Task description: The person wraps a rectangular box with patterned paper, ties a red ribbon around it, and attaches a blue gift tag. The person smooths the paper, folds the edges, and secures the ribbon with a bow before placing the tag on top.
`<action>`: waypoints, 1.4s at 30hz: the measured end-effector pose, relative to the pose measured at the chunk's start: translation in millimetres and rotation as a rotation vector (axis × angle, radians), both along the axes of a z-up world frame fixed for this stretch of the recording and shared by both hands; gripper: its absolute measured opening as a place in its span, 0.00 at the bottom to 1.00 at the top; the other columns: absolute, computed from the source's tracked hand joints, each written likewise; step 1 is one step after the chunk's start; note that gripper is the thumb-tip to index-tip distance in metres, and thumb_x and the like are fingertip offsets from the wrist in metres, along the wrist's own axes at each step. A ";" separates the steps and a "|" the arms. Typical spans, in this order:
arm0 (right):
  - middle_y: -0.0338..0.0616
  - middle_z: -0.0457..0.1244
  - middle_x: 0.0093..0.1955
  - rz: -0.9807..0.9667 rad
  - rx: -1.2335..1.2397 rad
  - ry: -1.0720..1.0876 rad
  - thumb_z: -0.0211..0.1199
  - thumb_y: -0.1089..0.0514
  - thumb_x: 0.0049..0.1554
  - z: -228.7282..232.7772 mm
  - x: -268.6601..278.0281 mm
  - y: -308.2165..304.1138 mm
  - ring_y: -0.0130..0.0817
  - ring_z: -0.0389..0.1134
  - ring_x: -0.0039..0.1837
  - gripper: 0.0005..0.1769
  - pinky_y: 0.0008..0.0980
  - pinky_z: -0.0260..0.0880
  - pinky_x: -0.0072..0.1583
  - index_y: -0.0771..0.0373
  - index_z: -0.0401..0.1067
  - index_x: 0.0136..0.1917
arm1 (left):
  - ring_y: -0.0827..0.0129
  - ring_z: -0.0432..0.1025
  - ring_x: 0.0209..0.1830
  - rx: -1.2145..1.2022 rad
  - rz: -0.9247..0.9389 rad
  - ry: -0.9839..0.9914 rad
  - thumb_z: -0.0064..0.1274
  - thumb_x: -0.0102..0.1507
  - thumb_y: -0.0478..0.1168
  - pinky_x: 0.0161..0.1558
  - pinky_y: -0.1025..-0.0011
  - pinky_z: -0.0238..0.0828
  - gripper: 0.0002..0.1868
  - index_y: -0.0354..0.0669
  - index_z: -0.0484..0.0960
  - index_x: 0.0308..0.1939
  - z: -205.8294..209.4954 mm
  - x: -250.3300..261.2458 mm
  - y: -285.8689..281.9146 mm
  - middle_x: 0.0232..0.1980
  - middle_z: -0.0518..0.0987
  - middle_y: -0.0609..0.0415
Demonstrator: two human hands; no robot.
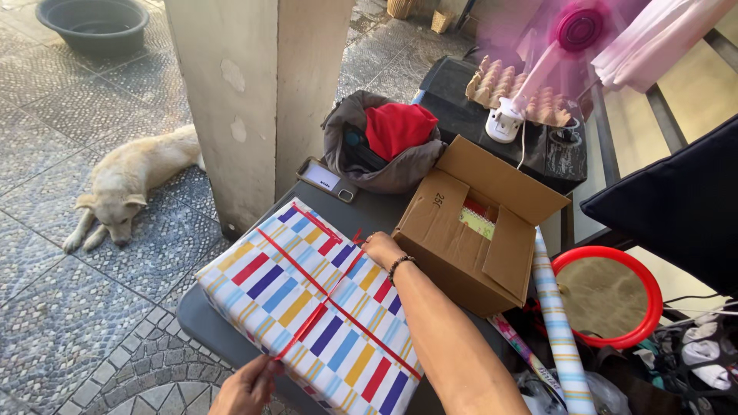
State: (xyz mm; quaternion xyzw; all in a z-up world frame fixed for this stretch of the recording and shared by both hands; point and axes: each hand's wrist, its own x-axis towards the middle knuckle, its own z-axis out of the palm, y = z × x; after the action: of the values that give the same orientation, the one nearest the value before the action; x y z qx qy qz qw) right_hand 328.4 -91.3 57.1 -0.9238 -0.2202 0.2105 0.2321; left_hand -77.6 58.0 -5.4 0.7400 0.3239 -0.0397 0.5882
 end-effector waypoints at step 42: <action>0.49 0.72 0.47 -0.182 0.715 0.249 0.58 0.61 0.63 12.9 -149.5 -13.0 0.28 0.71 0.46 0.12 0.30 0.71 0.48 0.72 0.78 0.53 | 0.68 0.75 0.40 -0.036 0.756 -0.072 0.47 0.75 0.51 0.41 0.66 0.69 0.18 0.39 0.81 0.52 24.7 -13.9 42.8 0.41 0.82 0.52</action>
State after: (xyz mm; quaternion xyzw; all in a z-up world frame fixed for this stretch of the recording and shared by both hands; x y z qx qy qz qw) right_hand 178.8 -104.3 69.9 -0.7678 -0.1670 0.2095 0.5819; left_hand -91.5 100.7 19.3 0.5587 0.5523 0.2003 0.5854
